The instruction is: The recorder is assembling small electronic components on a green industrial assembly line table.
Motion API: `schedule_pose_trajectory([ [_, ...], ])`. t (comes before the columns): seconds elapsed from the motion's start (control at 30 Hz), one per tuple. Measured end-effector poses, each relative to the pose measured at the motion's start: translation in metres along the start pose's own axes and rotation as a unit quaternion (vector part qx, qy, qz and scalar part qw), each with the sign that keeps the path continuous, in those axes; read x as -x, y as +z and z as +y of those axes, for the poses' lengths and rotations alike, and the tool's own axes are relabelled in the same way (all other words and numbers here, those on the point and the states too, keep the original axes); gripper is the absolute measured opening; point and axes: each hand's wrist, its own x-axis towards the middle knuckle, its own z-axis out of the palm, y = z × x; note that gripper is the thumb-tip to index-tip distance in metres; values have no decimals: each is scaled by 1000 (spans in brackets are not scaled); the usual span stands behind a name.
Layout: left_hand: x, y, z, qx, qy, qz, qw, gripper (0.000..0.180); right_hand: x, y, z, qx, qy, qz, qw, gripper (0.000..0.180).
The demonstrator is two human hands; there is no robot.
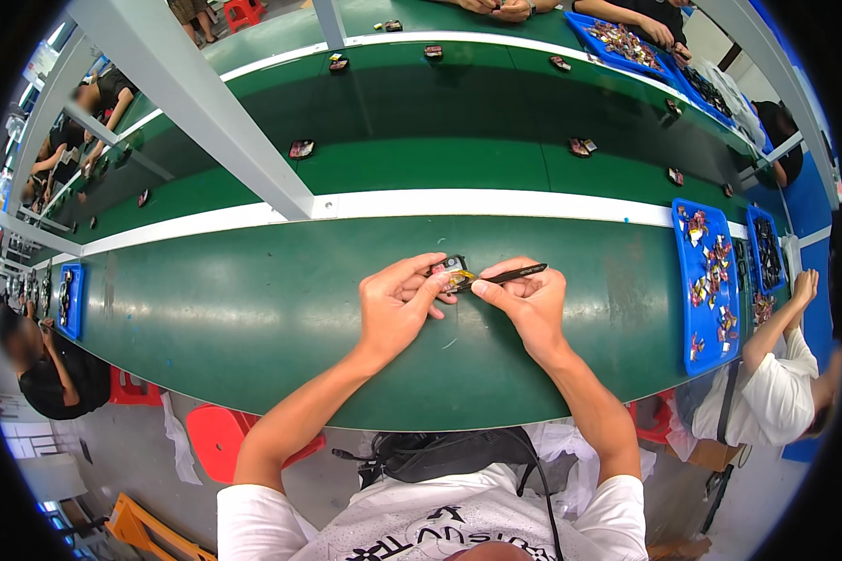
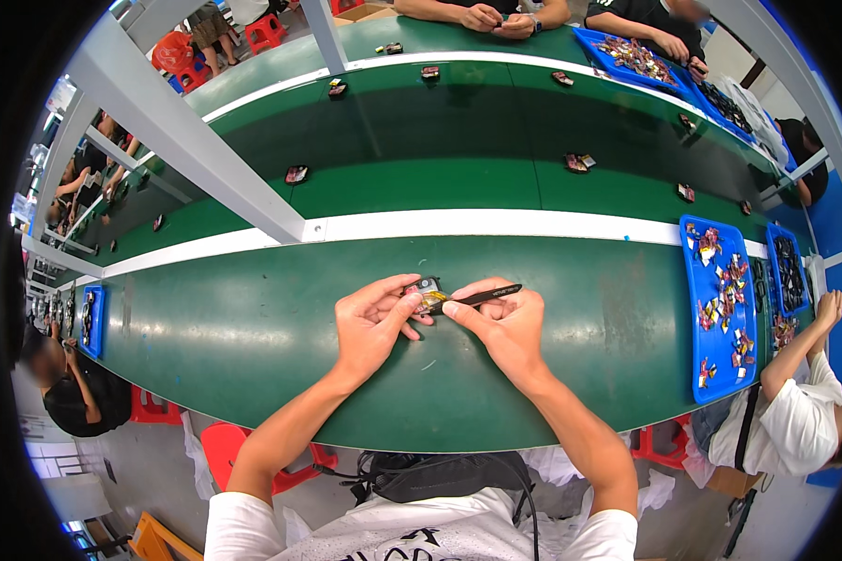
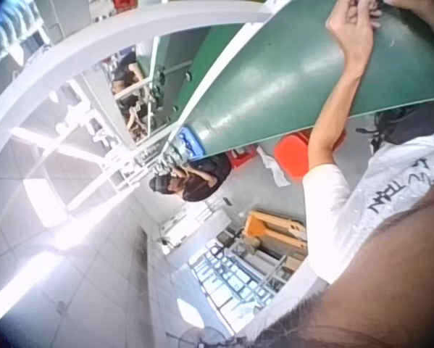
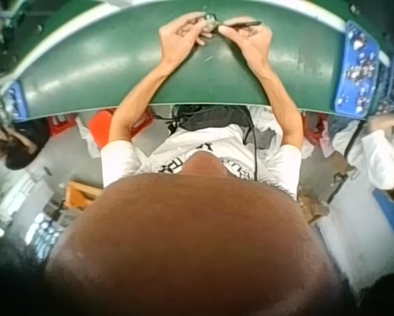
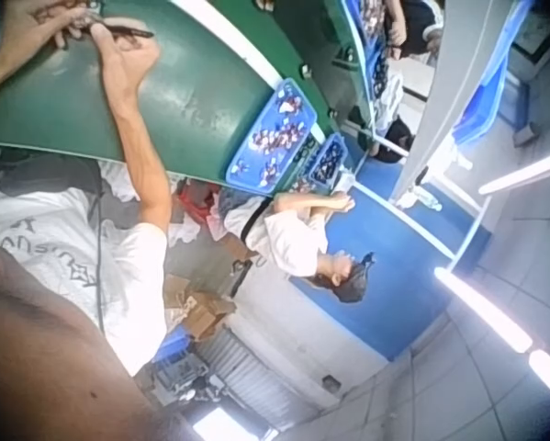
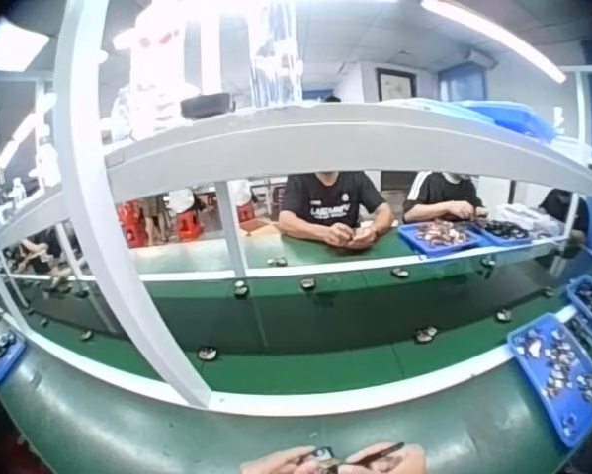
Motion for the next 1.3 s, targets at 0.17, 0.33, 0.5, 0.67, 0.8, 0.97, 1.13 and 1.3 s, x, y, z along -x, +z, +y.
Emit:
schedule_pose_trajectory([
  [0.17, -1, -3, 0, -10, 15, -23, 1000, 26, 2, -2, -5, 25, 11, -7, 1000, 11],
  [0.33, -7, -13, -2, 12, -21, -69, 997, 27, 3, -2, -5, 47, -10, -9, 999, 11],
  [0.5, -9, -13, 4, 79, -68, -112, 988, 28, 5, -1, -5, 44, -74, -3, 996, 11],
  [0.67, -8, -14, 0, 98, -84, -136, 982, 28, 4, -4, 0, 58, -109, -12, 992, 11],
  [0.8, -7, -15, -1, 94, -78, -138, 983, 27, 2, -6, 0, 57, -123, -37, 990, 11],
  [0.97, -7, -18, 1, 67, -75, -153, 983, 26, 2, -7, -2, 53, -125, -53, 989, 11],
  [1.13, -6, -15, 5, 93, -89, -153, 980, 27, 2, -6, -4, 73, -129, -63, 987, 10],
  [1.3, -5, -15, 4, 99, -77, -155, 980, 27, 4, -2, -7, 100, -151, -56, 982, 10],
])
